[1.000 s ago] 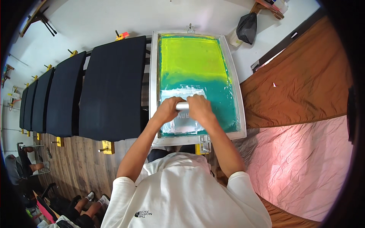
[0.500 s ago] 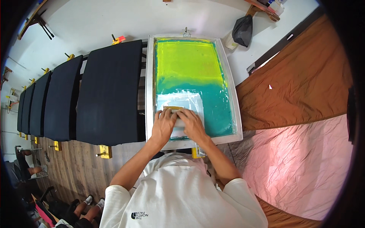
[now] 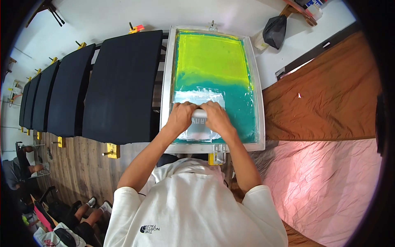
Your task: Performing screen printing on fabric using a squeegee and ink.
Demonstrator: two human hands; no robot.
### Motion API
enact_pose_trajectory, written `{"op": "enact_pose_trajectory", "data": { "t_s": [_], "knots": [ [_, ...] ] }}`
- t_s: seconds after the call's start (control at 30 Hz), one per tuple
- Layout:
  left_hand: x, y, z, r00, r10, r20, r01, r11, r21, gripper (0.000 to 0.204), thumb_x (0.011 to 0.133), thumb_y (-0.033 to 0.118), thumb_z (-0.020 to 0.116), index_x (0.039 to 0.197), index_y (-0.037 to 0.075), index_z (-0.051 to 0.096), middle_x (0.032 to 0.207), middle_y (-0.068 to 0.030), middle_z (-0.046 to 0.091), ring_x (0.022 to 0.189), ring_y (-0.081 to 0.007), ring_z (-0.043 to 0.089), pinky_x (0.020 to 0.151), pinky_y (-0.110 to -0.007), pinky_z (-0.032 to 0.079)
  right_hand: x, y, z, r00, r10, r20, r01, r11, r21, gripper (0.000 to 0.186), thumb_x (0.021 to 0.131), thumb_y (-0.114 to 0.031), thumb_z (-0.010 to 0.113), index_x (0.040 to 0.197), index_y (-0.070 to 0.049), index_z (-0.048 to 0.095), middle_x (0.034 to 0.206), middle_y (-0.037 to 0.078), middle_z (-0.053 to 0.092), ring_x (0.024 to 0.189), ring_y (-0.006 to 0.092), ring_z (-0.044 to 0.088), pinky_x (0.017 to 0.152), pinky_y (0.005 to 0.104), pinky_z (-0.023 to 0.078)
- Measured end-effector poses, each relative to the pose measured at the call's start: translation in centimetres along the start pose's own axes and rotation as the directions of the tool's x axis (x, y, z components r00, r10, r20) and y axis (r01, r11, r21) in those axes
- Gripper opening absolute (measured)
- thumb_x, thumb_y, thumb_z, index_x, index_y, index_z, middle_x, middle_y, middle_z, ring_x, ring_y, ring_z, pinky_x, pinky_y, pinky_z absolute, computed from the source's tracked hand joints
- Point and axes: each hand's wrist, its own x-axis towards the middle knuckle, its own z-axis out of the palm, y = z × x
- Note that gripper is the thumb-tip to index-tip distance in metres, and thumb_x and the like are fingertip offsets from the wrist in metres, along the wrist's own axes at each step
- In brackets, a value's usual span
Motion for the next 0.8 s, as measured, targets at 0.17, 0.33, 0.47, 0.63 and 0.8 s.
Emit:
{"op": "enact_pose_trajectory", "data": {
  "t_s": [0.17,0.33,0.47,0.63,0.8],
  "knots": [
    [-2.1,0.0,1.2,1.0,0.0,0.021,0.001,0.999,-0.038,0.041,0.074,-0.009,0.055,0.11,0.006,0.069,0.103,-0.0166,0.069,0.098,-0.0345,0.064,0.086,-0.044,0.046,-1.8,-0.8,0.5,0.998,0.033,0.051,-0.032,0.999,-0.017,0.04,0.071,0.011,0.058,0.109,-0.003,0.064,0.105,0.016,0.062,0.103,0.0379,0.058,0.087,0.0457,0.049],
    [-6.7,2.6,1.6,1.0,0.011,-0.013,-0.012,0.999,-0.038,0.042,0.073,-0.009,0.056,0.112,0.003,0.067,0.112,-0.0173,0.067,0.104,-0.0329,0.063,0.089,-0.043,0.046,-6.4,-2.8,0.8,0.997,0.066,0.047,-0.067,0.998,0.01,0.045,0.069,0.014,0.057,0.11,-0.002,0.064,0.111,0.016,0.062,0.106,0.0373,0.057,0.088,0.0452,0.049],
    [-5.7,3.3,0.1,0.987,-0.063,0.151,0.074,0.995,-0.071,0.039,0.074,-0.008,0.056,0.109,0.004,0.068,0.098,-0.0169,0.069,0.093,-0.0339,0.065,0.085,-0.044,0.048,-5.4,-2.6,-0.6,0.988,0.053,0.146,-0.053,0.999,-0.005,0.041,0.068,0.012,0.057,0.106,-0.001,0.065,0.107,0.016,0.065,0.101,0.0379,0.06,0.087,0.0462,0.049],
    [-0.8,-0.1,0.6,1.0,0.027,-0.011,-0.027,1.0,-0.012,0.036,0.073,-0.008,0.056,0.103,0.005,0.071,0.089,-0.0171,0.069,0.082,-0.0353,0.067,0.078,-0.045,0.05,0.3,-0.4,-0.8,0.996,0.028,0.083,-0.018,0.993,-0.117,0.028,0.073,0.006,0.061,0.098,-0.005,0.066,0.094,0.016,0.064,0.093,0.0381,0.062,0.08,0.0481,0.051],
    [-2.0,0.8,1.3,1.0,0.009,-0.012,-0.009,1.0,0.001,0.038,0.073,-0.007,0.055,0.106,0.005,0.069,0.093,-0.0172,0.07,0.086,-0.0343,0.066,0.075,-0.044,0.049,-1.4,0.7,0.4,0.997,-0.027,0.066,0.029,0.999,-0.029,0.033,0.072,0.007,0.059,0.102,-0.006,0.065,0.098,0.016,0.062,0.098,0.0378,0.06,0.082,0.0475,0.051]
  ]
}}
